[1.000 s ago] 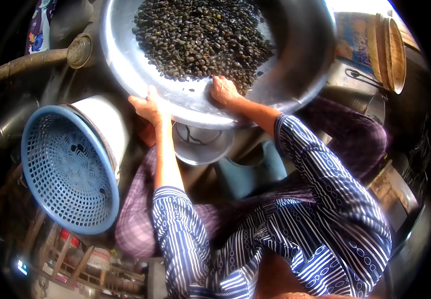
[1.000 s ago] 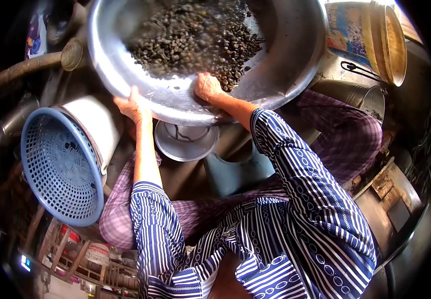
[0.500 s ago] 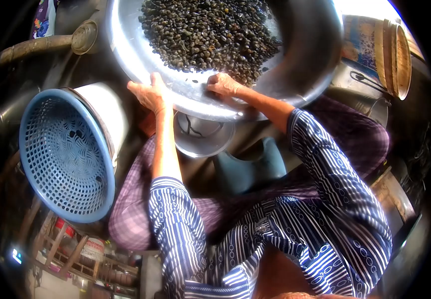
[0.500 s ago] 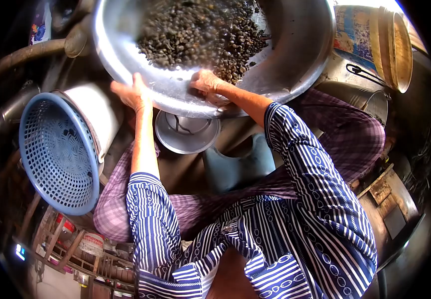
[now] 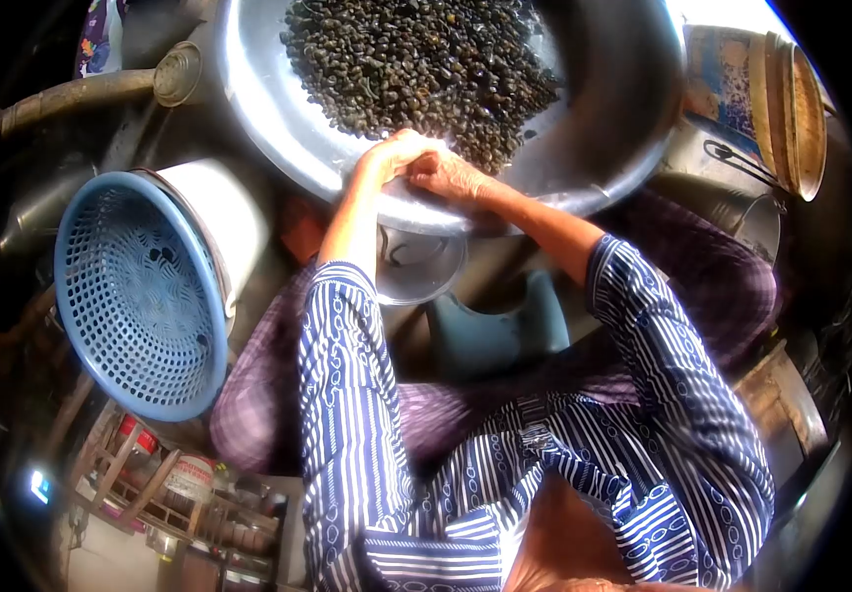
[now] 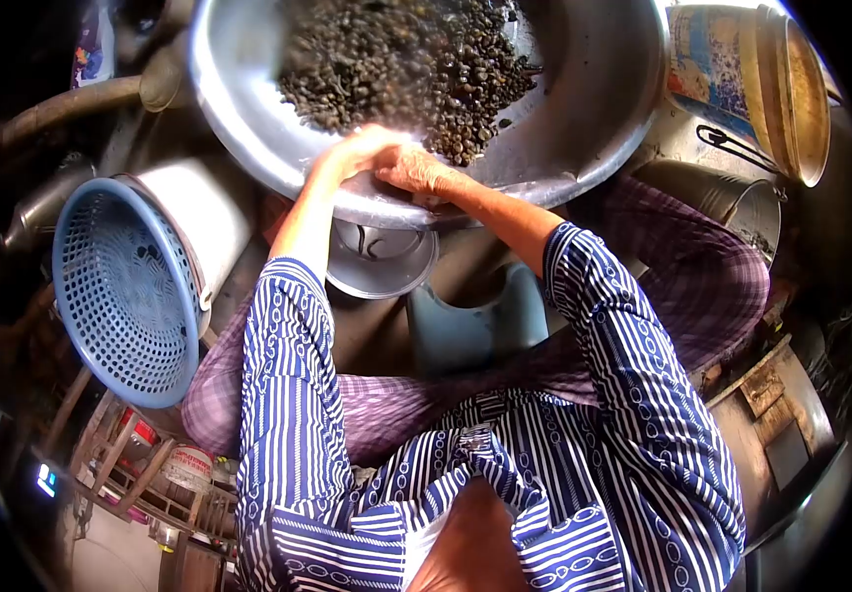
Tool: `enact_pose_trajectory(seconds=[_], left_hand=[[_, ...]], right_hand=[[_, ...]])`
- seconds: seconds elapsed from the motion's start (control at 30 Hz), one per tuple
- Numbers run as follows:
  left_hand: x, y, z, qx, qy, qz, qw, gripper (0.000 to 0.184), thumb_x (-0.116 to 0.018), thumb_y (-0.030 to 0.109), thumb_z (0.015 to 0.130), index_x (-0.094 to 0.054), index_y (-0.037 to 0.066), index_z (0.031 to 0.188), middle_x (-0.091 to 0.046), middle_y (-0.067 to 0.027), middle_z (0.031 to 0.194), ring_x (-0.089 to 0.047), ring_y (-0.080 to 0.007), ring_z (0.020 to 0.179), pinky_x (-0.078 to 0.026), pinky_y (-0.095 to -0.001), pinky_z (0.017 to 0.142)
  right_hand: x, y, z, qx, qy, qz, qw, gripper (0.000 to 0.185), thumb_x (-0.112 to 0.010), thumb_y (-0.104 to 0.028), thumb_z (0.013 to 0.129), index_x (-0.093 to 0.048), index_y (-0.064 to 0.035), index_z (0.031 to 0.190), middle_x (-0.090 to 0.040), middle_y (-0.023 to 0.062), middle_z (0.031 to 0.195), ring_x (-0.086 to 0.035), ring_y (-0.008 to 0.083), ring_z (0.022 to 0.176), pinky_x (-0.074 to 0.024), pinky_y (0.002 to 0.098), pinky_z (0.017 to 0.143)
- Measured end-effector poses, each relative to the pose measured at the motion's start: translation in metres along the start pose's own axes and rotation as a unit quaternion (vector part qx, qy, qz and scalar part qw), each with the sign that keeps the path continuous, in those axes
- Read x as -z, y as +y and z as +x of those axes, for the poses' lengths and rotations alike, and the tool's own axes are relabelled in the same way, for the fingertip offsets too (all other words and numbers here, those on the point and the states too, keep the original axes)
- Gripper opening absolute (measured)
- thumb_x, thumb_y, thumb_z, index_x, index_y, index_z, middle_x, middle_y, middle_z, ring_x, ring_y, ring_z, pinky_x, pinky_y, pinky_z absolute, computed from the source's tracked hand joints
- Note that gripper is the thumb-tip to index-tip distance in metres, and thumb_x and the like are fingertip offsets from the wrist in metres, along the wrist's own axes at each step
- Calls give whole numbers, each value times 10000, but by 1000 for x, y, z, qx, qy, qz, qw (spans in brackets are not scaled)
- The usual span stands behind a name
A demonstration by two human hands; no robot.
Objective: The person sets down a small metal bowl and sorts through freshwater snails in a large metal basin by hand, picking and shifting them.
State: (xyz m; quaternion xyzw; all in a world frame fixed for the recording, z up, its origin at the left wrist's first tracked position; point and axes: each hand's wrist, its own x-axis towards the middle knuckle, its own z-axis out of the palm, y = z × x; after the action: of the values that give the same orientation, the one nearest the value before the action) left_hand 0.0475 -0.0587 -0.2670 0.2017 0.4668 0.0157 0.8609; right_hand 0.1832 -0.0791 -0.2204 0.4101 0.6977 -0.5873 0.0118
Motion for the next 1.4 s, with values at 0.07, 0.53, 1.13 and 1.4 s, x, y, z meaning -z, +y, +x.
enact_pose_trajectory(seconds=[0.07,0.53,1.13,1.4], left_hand=[[1,-7,3,-33,-17,-8,999,266,-547,289,798,-601,71,940,-620,-41,893,-576,-152,803,-452,-268,699],[-32,-7,-120,-145,19,2,989,336,-548,300,826,-569,17,1006,-580,-76,1005,-528,-156,923,-419,-277,814],[-27,3,-159,-345,419,108,833,149,-511,151,831,-609,40,838,-631,-102,732,-622,-192,655,-504,-279,571],[-1,-13,-108,-431,590,456,508,50,-510,99,732,-554,81,747,-558,-81,750,-538,-254,751,-419,-367,740]], right_hand=[[5,-10,-7,12,-15,-26,999,241,-509,-198,753,-607,-6,862,-598,152,839,-566,240,787,-438,330,716],[-14,-91,-52,147,48,-111,982,128,-524,-90,744,-591,-11,820,-599,134,770,-586,252,712,-464,349,646],[55,-58,-49,-79,171,-69,980,190,-484,-138,735,-632,-40,801,-615,131,648,-608,227,562,-500,353,565],[34,11,-16,57,69,-274,958,394,-405,-29,685,-546,-52,1052,-513,162,1121,-458,277,1081,-384,358,909]])
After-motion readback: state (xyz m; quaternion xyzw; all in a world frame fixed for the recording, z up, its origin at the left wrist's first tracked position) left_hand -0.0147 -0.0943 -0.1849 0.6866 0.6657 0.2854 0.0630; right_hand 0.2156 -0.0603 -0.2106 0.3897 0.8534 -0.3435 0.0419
